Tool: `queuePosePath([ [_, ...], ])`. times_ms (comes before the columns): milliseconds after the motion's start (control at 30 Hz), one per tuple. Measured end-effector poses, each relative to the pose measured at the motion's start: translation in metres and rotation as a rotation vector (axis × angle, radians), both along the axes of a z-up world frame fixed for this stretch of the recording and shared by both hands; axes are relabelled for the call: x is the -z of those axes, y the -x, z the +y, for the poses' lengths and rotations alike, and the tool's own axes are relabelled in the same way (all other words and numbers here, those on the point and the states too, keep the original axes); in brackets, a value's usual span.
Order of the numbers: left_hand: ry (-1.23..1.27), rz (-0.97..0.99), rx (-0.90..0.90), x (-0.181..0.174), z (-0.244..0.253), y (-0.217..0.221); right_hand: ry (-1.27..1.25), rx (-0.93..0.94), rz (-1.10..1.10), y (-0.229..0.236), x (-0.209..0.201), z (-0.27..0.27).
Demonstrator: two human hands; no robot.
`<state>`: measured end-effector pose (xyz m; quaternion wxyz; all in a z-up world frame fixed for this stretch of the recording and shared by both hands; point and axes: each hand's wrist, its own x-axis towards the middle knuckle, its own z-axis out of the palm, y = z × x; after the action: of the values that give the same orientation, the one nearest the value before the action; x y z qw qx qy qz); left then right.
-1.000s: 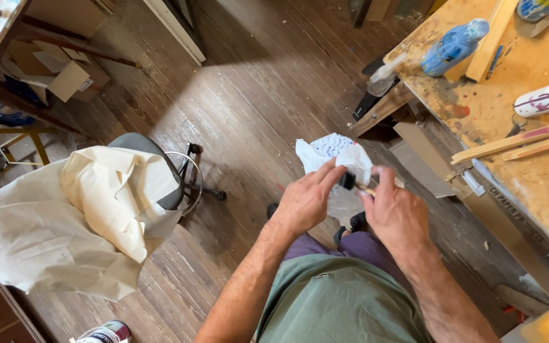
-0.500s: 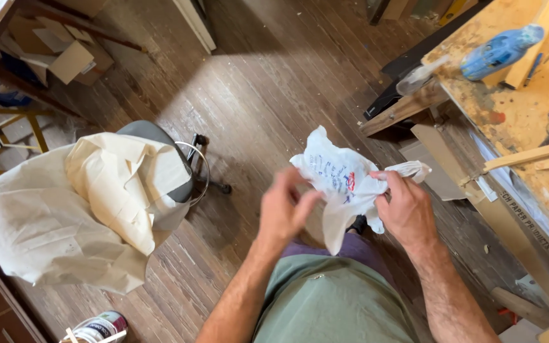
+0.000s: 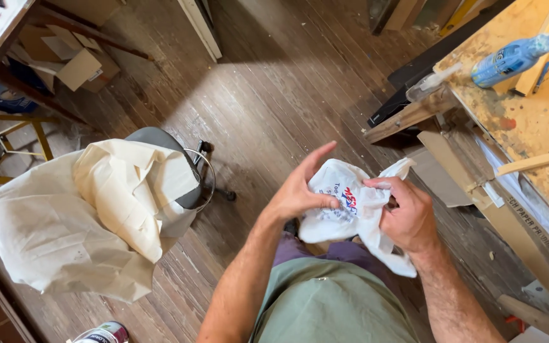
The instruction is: Framing a piece of artwork by cleaning the frame and placing the art inside.
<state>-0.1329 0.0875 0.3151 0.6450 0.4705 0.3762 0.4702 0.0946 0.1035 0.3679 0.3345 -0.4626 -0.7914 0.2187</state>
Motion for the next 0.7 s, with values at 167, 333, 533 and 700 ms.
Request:
queuePosePath([
  [167, 0.428, -0.25, -0.046, -0.003, -0.015, -0.029, 0.172, 0.032, 0.073, -0.002, 0.007, -0.005],
  [333, 0.448, -0.328, -0.223, 0.026, -0.029, -0.046, 0.661, -0.022, 0.361, -0.001, -0.001, -0.009],
  [533, 0.415, -0.369, -0.229, 0.081, -0.042, -0.038, 0.014, -0.042, -0.125, 0.002, 0.004, -0.011],
  [700, 0.38, -0.338, -0.28, 0.053, -0.043, -0.048, -0.056, -0.055, -0.126, -0.007, 0.039, -0.013],
])
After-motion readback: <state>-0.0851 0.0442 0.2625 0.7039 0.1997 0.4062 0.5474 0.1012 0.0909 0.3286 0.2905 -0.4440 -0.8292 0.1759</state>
